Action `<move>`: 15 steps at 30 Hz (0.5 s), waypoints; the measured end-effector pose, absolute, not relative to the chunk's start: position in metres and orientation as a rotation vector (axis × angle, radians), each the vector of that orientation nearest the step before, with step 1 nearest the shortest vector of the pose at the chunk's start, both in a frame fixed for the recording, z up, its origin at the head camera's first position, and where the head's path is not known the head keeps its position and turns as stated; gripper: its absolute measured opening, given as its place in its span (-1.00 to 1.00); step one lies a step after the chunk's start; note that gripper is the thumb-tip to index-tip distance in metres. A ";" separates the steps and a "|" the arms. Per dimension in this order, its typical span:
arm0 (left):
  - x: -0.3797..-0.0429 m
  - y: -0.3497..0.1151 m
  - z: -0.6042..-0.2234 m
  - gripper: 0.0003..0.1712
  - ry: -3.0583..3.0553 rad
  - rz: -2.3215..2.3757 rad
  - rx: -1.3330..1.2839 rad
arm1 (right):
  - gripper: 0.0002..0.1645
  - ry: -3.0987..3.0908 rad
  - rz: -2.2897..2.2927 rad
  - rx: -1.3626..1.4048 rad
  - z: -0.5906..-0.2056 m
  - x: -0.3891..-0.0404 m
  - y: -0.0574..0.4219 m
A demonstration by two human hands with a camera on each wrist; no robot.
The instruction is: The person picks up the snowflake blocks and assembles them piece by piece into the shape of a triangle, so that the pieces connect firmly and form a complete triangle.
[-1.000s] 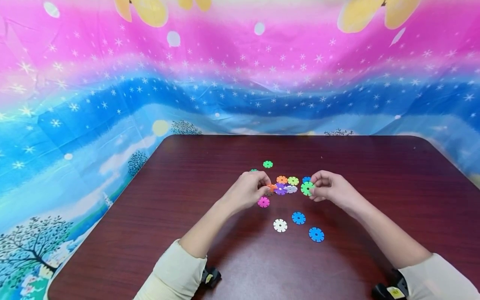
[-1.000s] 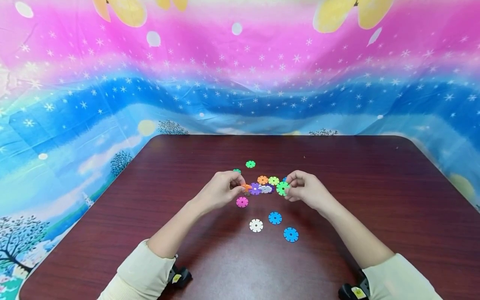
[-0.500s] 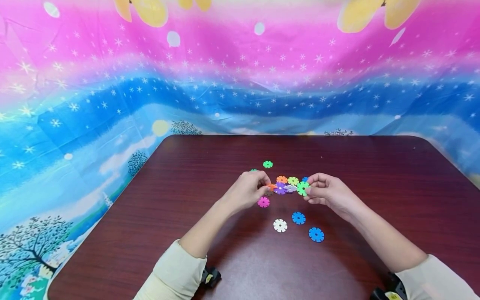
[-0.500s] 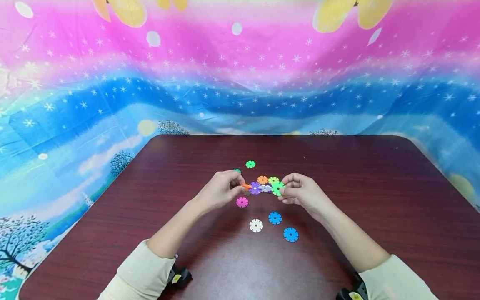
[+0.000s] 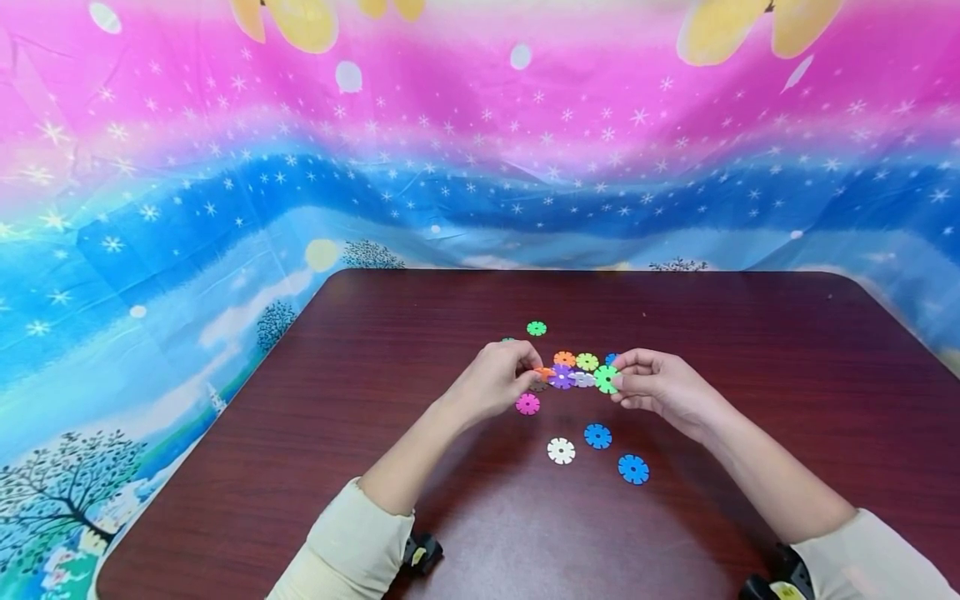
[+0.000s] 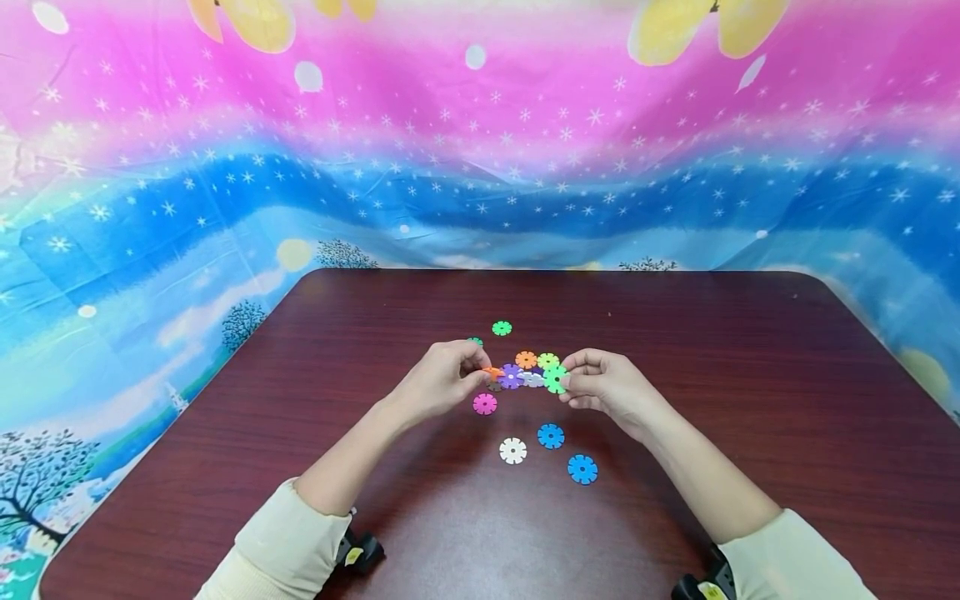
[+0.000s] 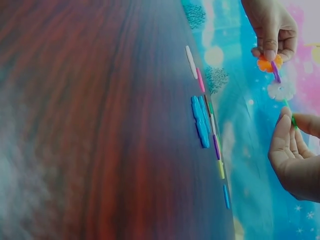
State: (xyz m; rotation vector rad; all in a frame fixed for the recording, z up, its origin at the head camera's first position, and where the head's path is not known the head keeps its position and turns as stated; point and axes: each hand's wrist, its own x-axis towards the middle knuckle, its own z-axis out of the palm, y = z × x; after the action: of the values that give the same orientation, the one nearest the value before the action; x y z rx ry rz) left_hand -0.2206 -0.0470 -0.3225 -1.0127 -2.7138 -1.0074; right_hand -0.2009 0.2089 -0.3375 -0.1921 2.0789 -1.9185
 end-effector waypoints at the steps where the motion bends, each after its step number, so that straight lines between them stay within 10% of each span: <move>1: -0.221 -0.047 -0.322 -0.91 -2.717 -1.009 -1.011 | -0.67 2.083 -1.912 -0.192 -0.337 -0.201 0.209; 15: -0.220 -0.046 -0.323 -0.90 -2.726 -1.039 -1.008 | -0.66 2.096 -1.907 -0.205 -0.338 -0.201 0.209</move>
State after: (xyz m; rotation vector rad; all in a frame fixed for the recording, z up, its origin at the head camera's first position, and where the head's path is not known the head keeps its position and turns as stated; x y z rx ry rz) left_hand -0.2195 -0.0455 -0.3231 -1.0077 -2.7264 -1.0393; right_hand -0.2006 0.2094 -0.3380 -0.2054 2.0957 -1.9068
